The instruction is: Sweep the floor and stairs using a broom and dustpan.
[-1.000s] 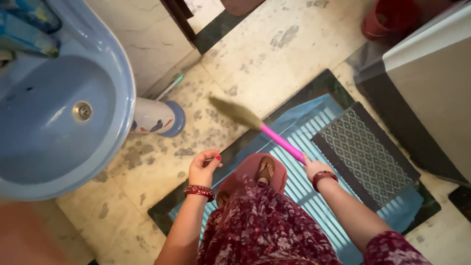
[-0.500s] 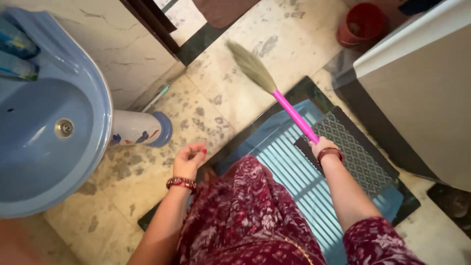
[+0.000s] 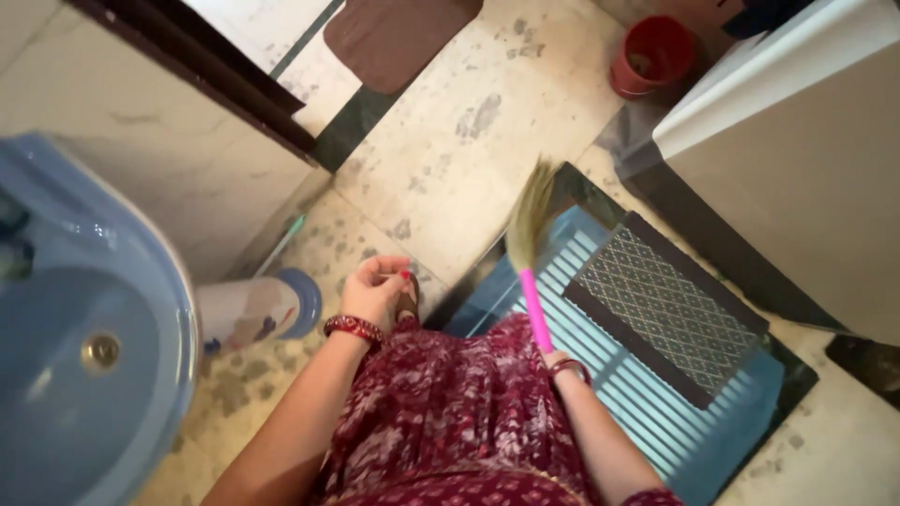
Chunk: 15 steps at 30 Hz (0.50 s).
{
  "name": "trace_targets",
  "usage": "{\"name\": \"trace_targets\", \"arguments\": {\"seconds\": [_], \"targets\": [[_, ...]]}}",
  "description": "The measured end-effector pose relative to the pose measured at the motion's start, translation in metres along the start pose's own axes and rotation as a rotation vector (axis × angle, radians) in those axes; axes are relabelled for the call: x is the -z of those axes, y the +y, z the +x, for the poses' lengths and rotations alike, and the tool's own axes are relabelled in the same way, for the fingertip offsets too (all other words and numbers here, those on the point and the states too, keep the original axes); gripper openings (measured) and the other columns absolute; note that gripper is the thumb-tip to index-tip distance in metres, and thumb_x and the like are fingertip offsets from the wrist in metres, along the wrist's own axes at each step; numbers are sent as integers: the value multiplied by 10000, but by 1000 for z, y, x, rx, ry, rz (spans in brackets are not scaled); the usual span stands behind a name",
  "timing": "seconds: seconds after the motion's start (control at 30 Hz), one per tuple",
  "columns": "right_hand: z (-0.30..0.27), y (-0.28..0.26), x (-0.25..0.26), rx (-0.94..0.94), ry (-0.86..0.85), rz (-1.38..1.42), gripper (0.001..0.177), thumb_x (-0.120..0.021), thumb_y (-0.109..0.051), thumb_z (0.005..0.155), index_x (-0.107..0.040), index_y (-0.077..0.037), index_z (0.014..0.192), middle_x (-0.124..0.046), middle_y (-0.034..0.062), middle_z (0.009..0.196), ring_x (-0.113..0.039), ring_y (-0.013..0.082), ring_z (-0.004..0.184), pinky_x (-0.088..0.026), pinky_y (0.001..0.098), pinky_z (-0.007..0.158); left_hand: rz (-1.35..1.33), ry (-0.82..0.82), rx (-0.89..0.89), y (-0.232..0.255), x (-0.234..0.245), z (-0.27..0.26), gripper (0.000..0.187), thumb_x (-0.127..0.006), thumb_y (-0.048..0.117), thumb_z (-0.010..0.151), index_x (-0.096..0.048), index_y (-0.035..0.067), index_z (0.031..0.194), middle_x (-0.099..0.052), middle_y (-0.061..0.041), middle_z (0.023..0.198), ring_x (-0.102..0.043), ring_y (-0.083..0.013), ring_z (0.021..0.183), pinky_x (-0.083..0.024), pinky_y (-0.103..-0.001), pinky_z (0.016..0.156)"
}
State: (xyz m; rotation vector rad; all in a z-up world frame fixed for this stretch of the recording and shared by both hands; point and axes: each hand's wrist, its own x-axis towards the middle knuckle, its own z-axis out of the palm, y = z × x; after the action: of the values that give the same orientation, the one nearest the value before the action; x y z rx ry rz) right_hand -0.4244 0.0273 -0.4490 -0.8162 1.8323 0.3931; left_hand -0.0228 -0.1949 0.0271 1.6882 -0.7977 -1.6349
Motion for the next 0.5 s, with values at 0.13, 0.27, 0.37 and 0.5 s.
{"name": "trace_targets", "arguments": {"seconds": [0.13, 0.27, 0.37, 0.5], "targets": [[-2, -123, -43, 84, 84, -74, 717, -458, -666, 889, -683, -109, 1279, -664, 221, 1295, -621, 355, 1248, -476, 458, 1069, 127, -81, -158, -19, 49, 75, 274, -685, -5, 864, -714, 9, 1136, -752, -65, 985, -704, -125, 797, -584, -264, 735], [-51, -293, 17, -28, 10, -18, 694, -492, -632, 947, -679, -59, 1290, -642, 231, 1321, -614, 358, 1273, -475, 464, 1084, 198, -60, -90, 14, 81, 119, 277, -681, -8, 857, -725, 2, 1131, -766, -68, 1011, -716, -140, 816, -575, -276, 762], [-72, -355, 54, 27, 89, 114, 671, -515, -624, 948, -684, -50, 1250, -675, 253, 1239, -645, 382, 1203, -499, 474, 1033, 189, -51, -54, 32, 96, 146, 262, -682, 5, 865, -725, 1, 1124, -761, -67, 1008, -706, -144, 802, -564, -286, 748], [-80, -367, 97, 204, 242, 257, 683, -549, -643, 942, -770, -13, 1089, -772, 229, 964, -747, 387, 939, -555, 481, 852, 148, -62, -99, 35, 111, 183, 241, -728, 28, 867, -729, -2, 1106, -754, -56, 1010, -692, -115, 832, -562, -269, 767]]}}
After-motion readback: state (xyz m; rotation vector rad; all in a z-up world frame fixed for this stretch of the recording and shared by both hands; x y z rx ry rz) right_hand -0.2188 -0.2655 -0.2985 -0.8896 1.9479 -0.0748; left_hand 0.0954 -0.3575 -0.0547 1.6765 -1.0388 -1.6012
